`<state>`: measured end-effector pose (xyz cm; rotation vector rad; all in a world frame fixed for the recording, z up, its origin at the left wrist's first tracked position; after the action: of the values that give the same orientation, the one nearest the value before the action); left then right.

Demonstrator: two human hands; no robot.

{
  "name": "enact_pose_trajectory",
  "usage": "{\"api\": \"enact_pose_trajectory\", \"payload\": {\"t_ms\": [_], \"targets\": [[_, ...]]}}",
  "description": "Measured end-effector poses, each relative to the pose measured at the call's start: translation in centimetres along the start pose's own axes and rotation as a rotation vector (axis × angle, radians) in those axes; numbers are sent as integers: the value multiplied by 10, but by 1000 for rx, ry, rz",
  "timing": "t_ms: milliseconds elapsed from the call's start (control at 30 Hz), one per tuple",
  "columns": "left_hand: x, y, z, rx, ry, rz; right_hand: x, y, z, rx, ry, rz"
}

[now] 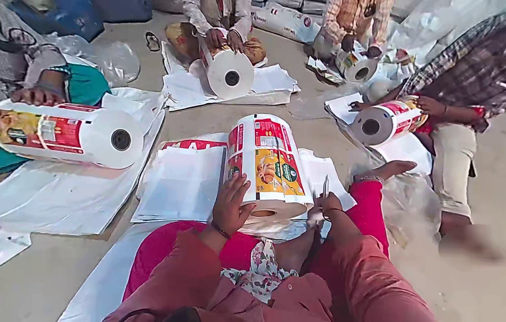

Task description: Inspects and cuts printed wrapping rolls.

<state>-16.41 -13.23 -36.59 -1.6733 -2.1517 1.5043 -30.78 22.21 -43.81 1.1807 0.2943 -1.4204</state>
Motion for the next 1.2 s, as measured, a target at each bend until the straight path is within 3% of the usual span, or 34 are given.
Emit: {"api": "enact_pose_trajectory", "payload": {"t_ms": [100,233,333,467,733,967,1200], "targets": [[0,-2,-1,-10,-1,-15,-41,15,59,-75,-41,-65],[1,-2,1,-5,41,-52,-77,48,165,-406,-38,-6],[0,-3,0,16,14,-48,-87,72,240,-603,238,15],[-1,-2,0,10,21,-31,-81,80,298,-642,562,-117],[-1,-4,-1,23,63,-66,-67,79,330,-676,789,-221],[-2,-2,3,24,126,-61,-84,76,336,-589,696,26],[-3,-2,3,50,120,-48,-96,102,334,-665,872,110]]}}
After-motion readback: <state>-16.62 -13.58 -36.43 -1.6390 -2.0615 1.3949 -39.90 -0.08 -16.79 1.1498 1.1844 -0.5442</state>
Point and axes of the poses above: each hand's wrist, its own y-axis away from the middle knuckle, its own x-axis out of the palm, z = x × y, the point moved 3 cm from there along -y, towards the middle knuckle, and after that the axes turned 15 degrees about y, right-handed, at the moved point
